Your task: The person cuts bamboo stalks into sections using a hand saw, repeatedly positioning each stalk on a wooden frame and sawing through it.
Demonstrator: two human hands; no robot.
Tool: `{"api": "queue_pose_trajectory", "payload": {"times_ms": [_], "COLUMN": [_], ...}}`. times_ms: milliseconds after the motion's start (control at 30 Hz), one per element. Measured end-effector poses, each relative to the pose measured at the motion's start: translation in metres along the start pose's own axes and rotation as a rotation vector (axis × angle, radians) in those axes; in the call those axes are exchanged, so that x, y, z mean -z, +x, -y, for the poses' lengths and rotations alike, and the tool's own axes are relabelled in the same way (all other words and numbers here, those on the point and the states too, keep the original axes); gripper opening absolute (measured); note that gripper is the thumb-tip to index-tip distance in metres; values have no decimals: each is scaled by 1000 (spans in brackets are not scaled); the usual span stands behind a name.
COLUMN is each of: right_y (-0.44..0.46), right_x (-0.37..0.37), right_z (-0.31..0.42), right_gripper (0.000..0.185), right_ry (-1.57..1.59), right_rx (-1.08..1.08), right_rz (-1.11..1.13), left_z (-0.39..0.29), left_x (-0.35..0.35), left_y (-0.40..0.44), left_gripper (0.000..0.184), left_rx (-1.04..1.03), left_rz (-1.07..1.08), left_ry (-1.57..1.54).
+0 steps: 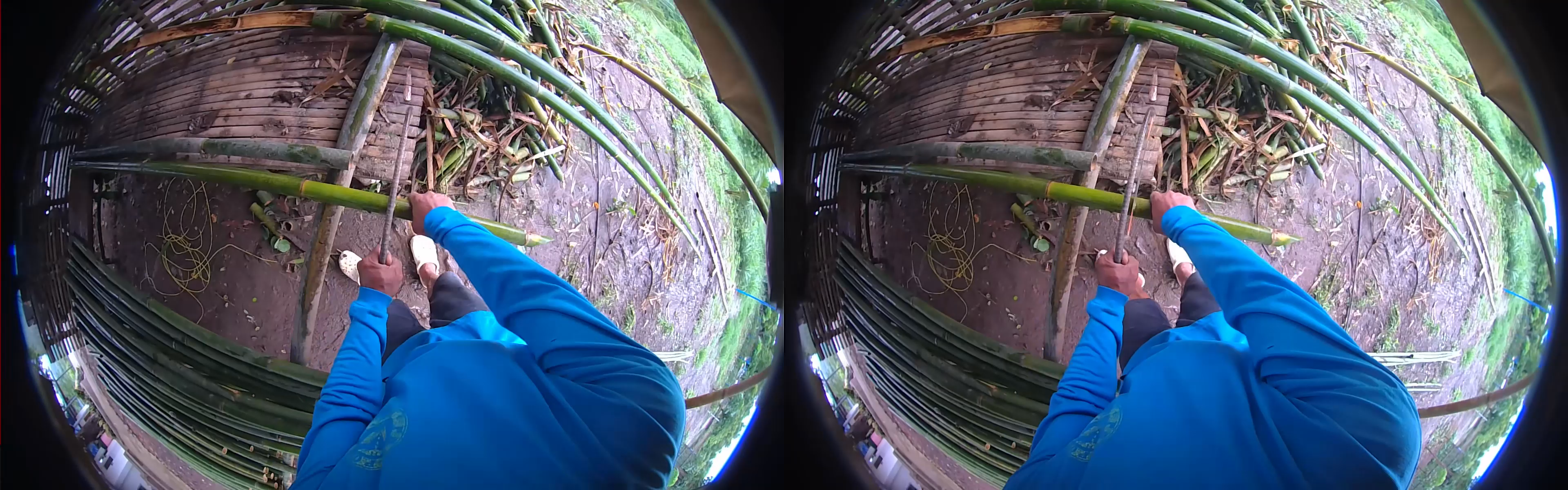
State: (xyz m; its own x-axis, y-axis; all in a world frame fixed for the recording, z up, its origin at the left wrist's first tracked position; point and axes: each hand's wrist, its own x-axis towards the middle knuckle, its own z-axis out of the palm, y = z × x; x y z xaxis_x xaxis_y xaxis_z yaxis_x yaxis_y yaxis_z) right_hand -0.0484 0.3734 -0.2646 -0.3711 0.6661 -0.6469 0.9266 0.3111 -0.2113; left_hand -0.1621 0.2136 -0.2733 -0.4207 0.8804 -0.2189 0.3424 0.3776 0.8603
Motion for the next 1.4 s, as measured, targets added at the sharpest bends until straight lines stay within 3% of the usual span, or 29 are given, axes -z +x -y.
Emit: {"api": "queue_pose_trajectory", "payload": {"times_ms": [67, 233, 333, 400, 433, 533, 633, 733, 833, 867, 967, 1033, 1133, 1200, 1267, 1400], "right_y": [2, -1, 5, 9, 15, 14, 14, 13, 10, 10, 3, 11, 11, 11, 10, 3], "right_x": [9, 26, 10, 2, 5, 13, 17, 10, -5, 12, 31, 22, 7, 10, 16, -25], "right_z": [5, 3, 0, -2, -6, -3, -3, -2, 1, -1, 2, 1, 1, 2, 0, 2], "right_gripper": [25, 26, 25, 25, 25, 26, 26, 23, 23, 26, 28, 28, 28, 27, 28, 32], "right_ry": [12, 34, 60, 67, 84, 29, 23, 70, 73, 60, 27, 73, 65, 58, 48, 45], "right_rx": [18, 33, 3, -4, -13, -10, 1, -35, -34, -45, -24, -34, -37, -36, -73, -9], "right_rz": [18, 136, 76, 37, 43, 27, 58, 73, 17, 120, 148, 146, 130, 129, 77, 129], "left_z": [-34, -44, -37, -26, -29, -57, -61, -79, -30, -25, -69, -60, -81, -51, -16, -27], "left_x": [31, 108, 85, 37, 30, 40, 89, 103, 37, 18, 59, 97, 102, 62, 29, 38], "left_y": [-23, -131, -91, -19, 4, -19, -100, -100, -15, 8, -48, -107, -100, -49, -19, -49], "left_gripper": [15, 19, 17, 16, 17, 16, 15, 13, 7, 5, 2, 4, 10, 10, 5, 12], "left_rx": [5, 92, 66, 51, 85, 76, 128, 250, 65, 31, 22, 166, 264, 30, 120, -14], "left_rz": [14, 126, 118, 27, 85, 85, 135, 211, 128, 76, 95, 166, 174, 96, 154, 65], "left_ry": [28, 252, 177, 73, 148, 166, 255, 258, 194, 129, 208, 349, 269, 174, 123, 257]}}
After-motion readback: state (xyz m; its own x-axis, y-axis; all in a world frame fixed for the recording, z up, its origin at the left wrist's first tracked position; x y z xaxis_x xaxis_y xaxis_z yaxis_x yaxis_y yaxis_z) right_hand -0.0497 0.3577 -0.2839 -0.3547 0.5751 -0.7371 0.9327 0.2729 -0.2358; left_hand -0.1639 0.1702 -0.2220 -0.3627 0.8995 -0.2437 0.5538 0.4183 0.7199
